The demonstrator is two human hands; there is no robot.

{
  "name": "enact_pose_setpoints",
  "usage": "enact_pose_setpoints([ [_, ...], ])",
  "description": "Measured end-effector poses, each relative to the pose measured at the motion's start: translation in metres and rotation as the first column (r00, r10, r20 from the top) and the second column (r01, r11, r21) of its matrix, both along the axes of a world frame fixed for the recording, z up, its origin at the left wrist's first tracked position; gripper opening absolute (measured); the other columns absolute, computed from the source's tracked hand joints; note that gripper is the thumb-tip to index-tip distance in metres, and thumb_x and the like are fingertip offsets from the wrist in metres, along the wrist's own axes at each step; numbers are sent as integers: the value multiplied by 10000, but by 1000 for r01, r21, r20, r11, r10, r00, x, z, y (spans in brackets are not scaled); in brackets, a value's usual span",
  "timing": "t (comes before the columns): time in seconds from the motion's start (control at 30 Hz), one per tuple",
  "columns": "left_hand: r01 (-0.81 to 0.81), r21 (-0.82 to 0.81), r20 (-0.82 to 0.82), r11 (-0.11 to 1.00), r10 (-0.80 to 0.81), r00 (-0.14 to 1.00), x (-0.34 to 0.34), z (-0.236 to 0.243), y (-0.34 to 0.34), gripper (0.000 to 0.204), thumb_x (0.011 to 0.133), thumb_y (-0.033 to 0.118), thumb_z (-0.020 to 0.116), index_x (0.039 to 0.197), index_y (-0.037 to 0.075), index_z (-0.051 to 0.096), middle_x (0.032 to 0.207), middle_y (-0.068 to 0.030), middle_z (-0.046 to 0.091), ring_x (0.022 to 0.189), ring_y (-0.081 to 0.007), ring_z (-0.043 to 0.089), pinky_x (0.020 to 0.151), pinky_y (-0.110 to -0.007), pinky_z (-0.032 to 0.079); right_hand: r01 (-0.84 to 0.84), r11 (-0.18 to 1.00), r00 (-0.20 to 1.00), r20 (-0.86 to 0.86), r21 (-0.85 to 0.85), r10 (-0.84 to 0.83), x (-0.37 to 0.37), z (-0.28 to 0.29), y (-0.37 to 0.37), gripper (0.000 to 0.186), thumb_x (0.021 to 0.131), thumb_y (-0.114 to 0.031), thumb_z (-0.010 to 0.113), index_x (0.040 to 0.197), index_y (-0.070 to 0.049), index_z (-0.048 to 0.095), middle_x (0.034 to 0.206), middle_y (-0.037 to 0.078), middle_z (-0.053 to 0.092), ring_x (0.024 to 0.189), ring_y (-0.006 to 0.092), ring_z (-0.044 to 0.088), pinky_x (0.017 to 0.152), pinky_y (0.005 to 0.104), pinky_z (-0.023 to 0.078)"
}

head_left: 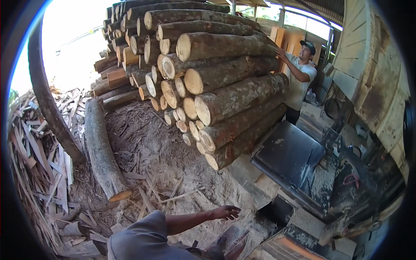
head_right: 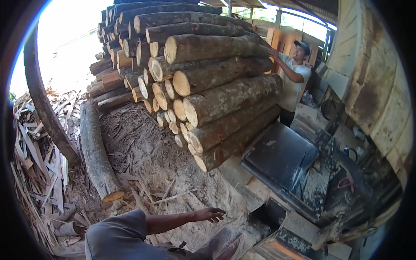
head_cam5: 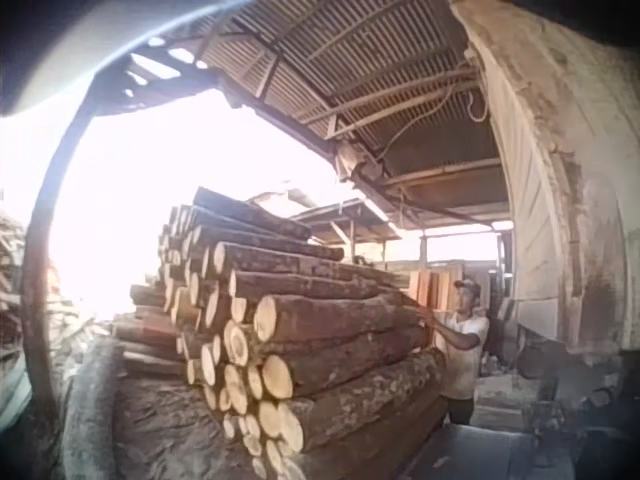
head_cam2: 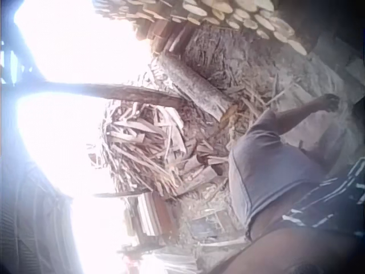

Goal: The person feeds small logs into a large saw to cut them into planks, assisted by another person who handles the resulting boards and positions the logs.

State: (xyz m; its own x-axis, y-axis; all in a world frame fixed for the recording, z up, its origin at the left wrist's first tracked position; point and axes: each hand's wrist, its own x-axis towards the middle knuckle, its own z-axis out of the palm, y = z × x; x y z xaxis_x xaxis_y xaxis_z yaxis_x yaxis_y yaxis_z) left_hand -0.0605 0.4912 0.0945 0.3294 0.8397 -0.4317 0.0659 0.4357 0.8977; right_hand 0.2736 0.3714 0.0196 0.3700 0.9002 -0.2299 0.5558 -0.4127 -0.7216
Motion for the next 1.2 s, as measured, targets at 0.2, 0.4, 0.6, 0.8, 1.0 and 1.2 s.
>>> enact_pose_setpoints([
  [0.2,-553,366,91,748,563,821,-223,122,109,551,943,409,474,1384,96,368,1221,-118,569,1073,-216,565,909,-357,459,-162,984,915,-363,69,176,-41,-26,340,148,920,-168,525,1003,-53,565,830,54,601,684,124,562,540,243,458],
  [0.4,-653,751,190,102,913,362,-478,365,143,829,827,613,523,1411,80,274,1281,-205,486,1180,-315,487,951,-449,414,-558,265,434,5,787,901,-444,342,474,338,925,-212,548,1180,4,496,1061,105,554,972,182,553,830,318,470],
  [0.6,-593,794,301,-134,934,193,-691,523,201,934,792,718,456,1481,233,51,1471,-182,240,1337,-340,285,1024,-555,261,-280,-245,747,371,928,552,-677,518,539,544,872,-392,531,1266,-24,456,1273,198,454,1188,360,421,998,481,325],
  [0.8,-578,780,555,-241,693,460,-773,564,287,688,899,504,488,1432,148,238,1351,-129,414,1196,-296,455,954,-457,390,-166,-242,798,274,956,537,-719,521,581,652,863,-560,383,1273,-59,462,1319,200,407,1221,393,366,1027,533,259],
  [1.0,-409,867,488,-284,649,584,-769,668,224,590,920,423,475,1381,86,326,1241,-133,506,1153,-263,494,960,-429,403,-33,-189,717,155,981,680,-757,523,572,628,852,-564,365,1241,-88,495,1311,193,420,1214,376,377,1036,548,217],
  [1.2,-372,889,458,-268,537,709,-716,707,268,517,940,367,453,1332,35,399,1158,-151,573,1088,-251,543,939,-418,436,-129,-161,789,200,978,580,-733,514,589,576,847,-528,388,1224,-113,519,1318,172,428,1236,376,362,1042,571,196],
])
